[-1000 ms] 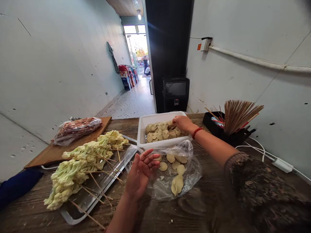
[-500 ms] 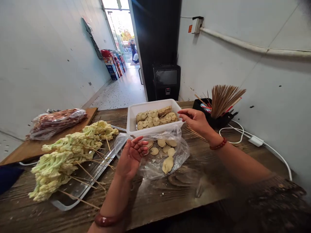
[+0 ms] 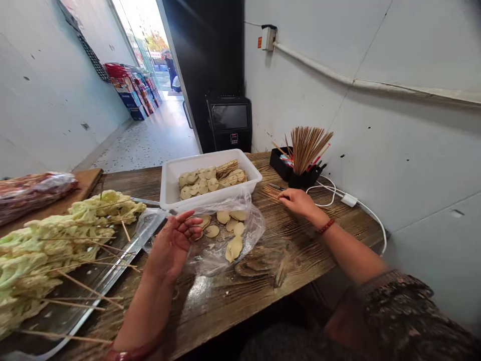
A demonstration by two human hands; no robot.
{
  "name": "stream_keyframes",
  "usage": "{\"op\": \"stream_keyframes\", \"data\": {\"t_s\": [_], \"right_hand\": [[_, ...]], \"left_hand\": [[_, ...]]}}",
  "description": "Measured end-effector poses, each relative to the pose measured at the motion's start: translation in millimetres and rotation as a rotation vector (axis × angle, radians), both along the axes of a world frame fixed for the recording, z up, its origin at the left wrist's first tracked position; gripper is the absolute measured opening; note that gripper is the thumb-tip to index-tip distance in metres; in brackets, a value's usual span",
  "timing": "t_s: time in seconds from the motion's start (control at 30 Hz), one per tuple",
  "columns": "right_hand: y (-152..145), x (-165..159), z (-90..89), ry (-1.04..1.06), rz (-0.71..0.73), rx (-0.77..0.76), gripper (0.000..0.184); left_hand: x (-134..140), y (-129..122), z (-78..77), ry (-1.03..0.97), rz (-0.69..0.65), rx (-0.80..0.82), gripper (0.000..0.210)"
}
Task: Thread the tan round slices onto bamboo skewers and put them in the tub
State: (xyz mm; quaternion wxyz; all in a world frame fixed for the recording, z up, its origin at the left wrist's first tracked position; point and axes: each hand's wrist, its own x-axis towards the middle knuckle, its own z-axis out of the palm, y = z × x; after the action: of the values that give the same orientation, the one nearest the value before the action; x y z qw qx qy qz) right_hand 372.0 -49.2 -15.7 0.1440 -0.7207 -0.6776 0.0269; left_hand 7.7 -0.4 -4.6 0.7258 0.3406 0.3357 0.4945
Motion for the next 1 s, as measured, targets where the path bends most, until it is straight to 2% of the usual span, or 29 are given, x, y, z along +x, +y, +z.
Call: {"op": "stream_keyframes", "data": {"t_s": [0.2,0.37,0.53,0.73,0.87,1.0], "right_hand": [[4,-11,-20.2,-0.113,-0.049,-0.093,0.017],[10,-10,-24.2,-0.195,-0.038,-0.145,0.020],[8,-18,-29.3,-0.255,-0.023,-0.131,0.025],[-2,-17,-40.1,-0.231,-0.036,-0.002,0.020],[-11,-5,-47.6,-0.164,-0.121,0.140,0.021],[-21,-2,-37.2,0.014,-0.216,0.381,0.028]], "left_hand": [[2,-3,-0.2,0.014,0.036,0.021,0.037],[3,-4,0.3,0.021,0.029,0.028,0.037],[3,-2,-1.6,0.017,0.030,0.019,0.034],[-1,1,-3.9,0.030,0.113,0.032,0.034],[-3,1,-3.4,0.044,0.223,0.088,0.034],[-2,1,-4.8,0.172,0.379,0.249,0.035]]}}
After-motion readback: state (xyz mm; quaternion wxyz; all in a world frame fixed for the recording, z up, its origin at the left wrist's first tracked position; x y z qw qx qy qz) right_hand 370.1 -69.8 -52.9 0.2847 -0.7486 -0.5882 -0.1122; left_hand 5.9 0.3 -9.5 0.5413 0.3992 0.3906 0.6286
